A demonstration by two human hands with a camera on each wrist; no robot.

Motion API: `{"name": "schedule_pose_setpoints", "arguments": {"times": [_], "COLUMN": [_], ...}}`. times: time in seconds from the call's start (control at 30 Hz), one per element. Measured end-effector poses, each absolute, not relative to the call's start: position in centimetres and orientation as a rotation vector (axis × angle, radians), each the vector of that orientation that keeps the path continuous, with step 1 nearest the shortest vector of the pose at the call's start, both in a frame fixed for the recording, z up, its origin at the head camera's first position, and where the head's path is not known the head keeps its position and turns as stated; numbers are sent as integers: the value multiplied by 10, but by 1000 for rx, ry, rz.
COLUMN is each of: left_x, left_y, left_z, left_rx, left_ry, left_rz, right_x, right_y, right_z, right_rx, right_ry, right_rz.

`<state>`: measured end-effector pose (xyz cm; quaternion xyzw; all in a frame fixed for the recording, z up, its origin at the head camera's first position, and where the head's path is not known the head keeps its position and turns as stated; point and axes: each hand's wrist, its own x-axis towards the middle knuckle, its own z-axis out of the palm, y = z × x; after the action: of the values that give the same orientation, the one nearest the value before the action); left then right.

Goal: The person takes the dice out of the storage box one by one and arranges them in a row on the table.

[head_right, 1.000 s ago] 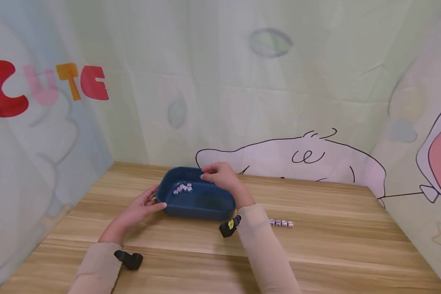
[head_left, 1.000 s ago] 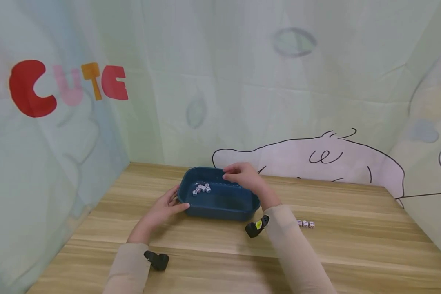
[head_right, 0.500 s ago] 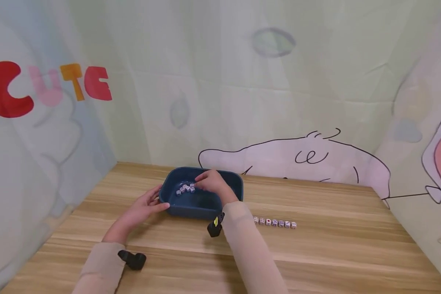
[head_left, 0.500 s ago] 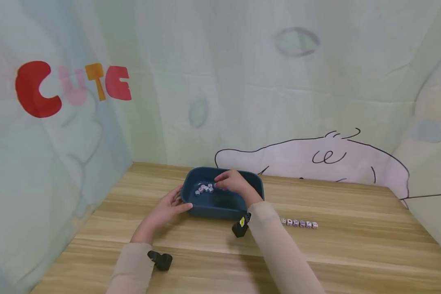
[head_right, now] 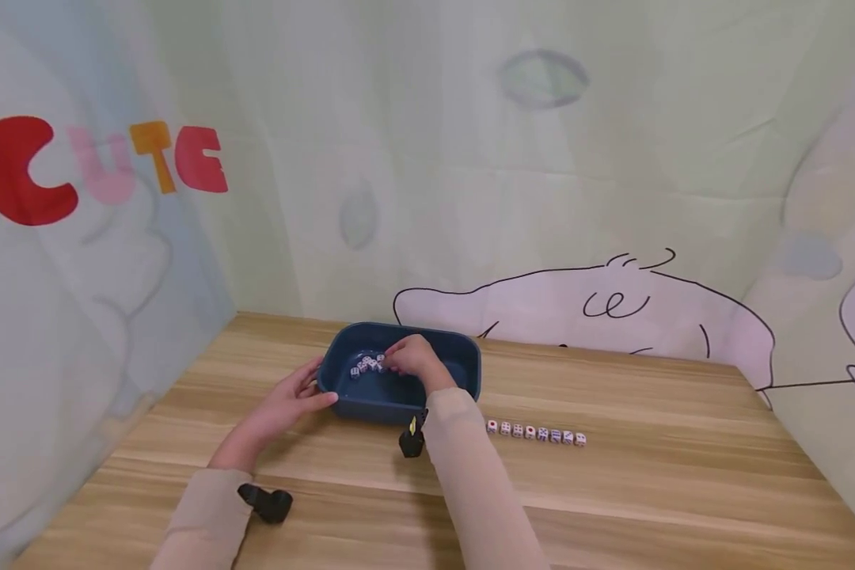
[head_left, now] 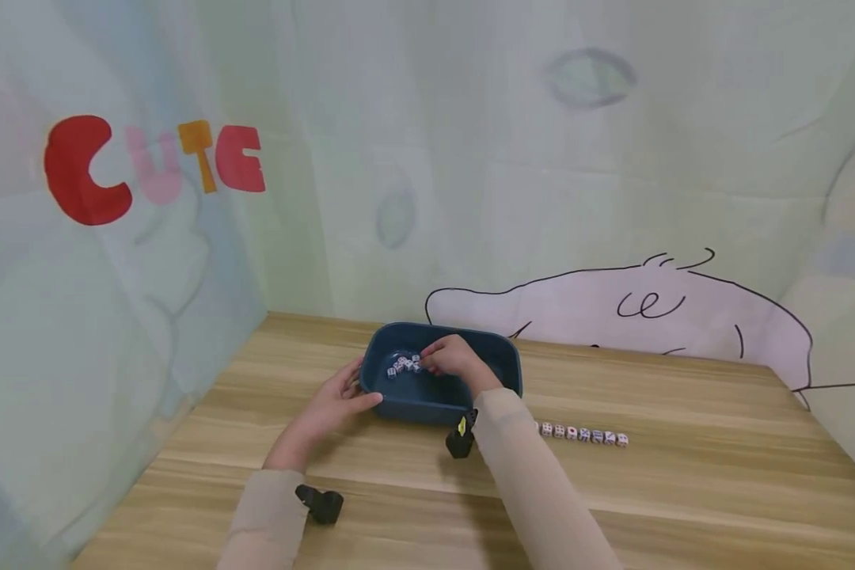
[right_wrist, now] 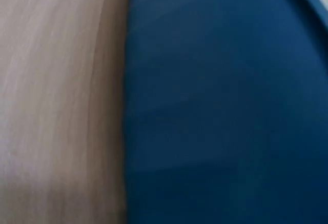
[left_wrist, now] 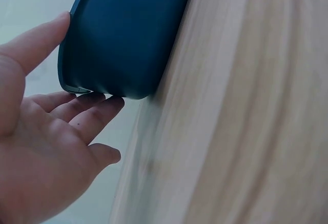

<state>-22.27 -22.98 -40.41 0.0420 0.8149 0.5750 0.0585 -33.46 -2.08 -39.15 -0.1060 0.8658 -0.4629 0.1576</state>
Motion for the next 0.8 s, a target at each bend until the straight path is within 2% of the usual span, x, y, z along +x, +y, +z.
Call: {"name": "schedule_pose_setpoints", "arguments": {"times": [0.8], "left_x": [-223], "left_y": [-230], "left_z": [-402], "left_rx": [108], "left_ry": [2421], "left_rz": [1766], "right_x": [-334], "right_y": [-26], "right_z": [-400], "right_rx": [-330], "right_ry": [2684], "right_rz": [-1129]}}
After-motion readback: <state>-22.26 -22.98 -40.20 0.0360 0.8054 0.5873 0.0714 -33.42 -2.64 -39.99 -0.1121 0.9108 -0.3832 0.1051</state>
